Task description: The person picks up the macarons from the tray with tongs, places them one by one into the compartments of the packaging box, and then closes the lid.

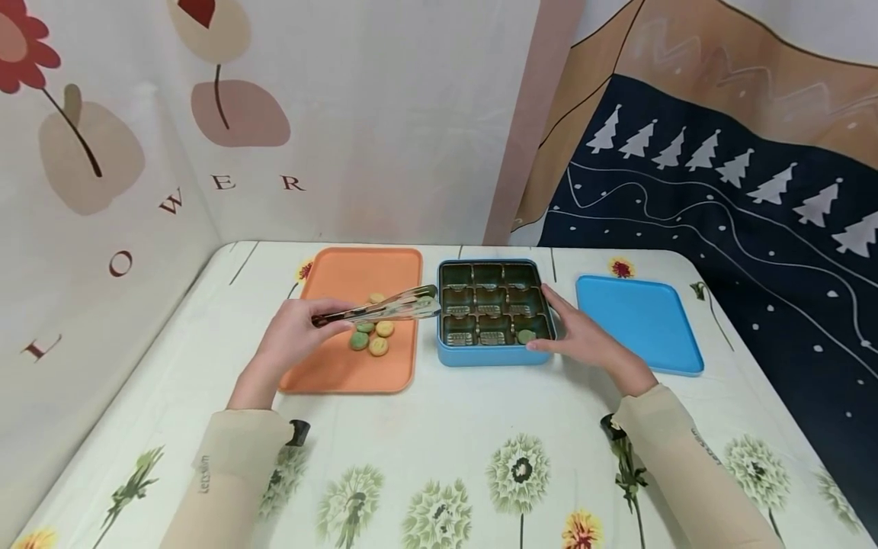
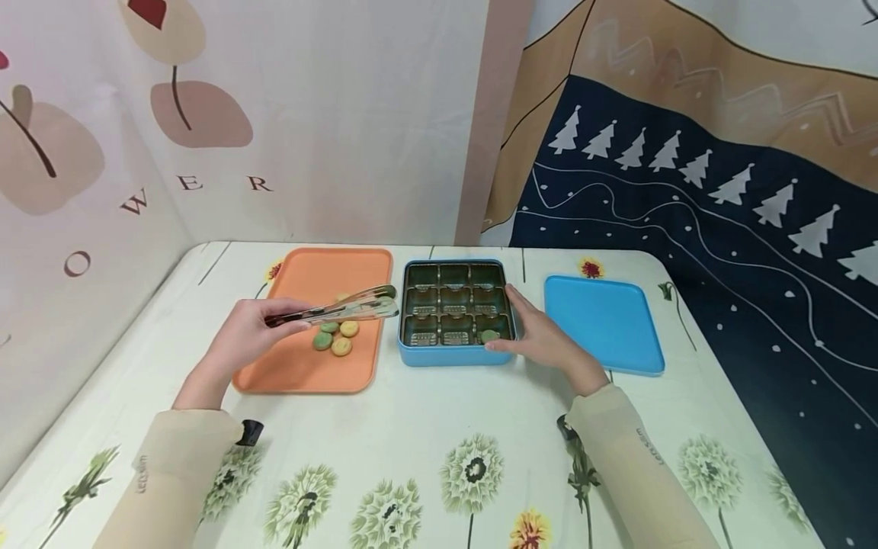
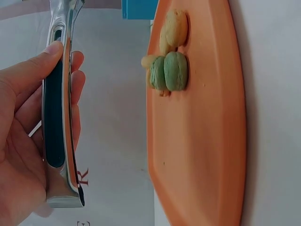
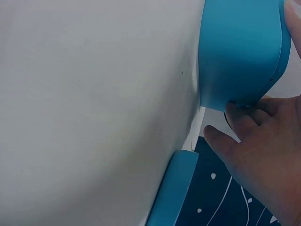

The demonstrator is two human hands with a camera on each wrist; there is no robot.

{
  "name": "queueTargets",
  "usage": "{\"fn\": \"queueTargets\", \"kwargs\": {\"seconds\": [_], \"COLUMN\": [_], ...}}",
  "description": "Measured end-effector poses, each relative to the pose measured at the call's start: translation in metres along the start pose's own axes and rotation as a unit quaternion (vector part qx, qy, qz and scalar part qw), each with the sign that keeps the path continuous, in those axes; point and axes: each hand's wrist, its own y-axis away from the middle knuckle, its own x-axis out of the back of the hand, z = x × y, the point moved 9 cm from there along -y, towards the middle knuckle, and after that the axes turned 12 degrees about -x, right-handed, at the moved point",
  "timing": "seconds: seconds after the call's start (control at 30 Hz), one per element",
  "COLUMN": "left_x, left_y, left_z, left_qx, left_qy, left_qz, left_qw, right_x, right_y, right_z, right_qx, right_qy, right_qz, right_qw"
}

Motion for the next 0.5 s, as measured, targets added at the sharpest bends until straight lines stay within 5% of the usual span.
{"fn": "queueTargets", "kwargs": {"seconds": [0.5], "left_x": [-0.011], "left_y": [-0.011], "left_z": [0.011], "left_qx": [-0.001], "left_qy": [-0.005], "left_qz": [-0.005], "left_qw": [1.0], "right_x": [-0.001], "right_y": [0.0], "right_z": [-0.001], "right_qx": [0.005], "right_qy": [-0.002], "right_qz": [-0.001], "right_qw": [1.0]}}
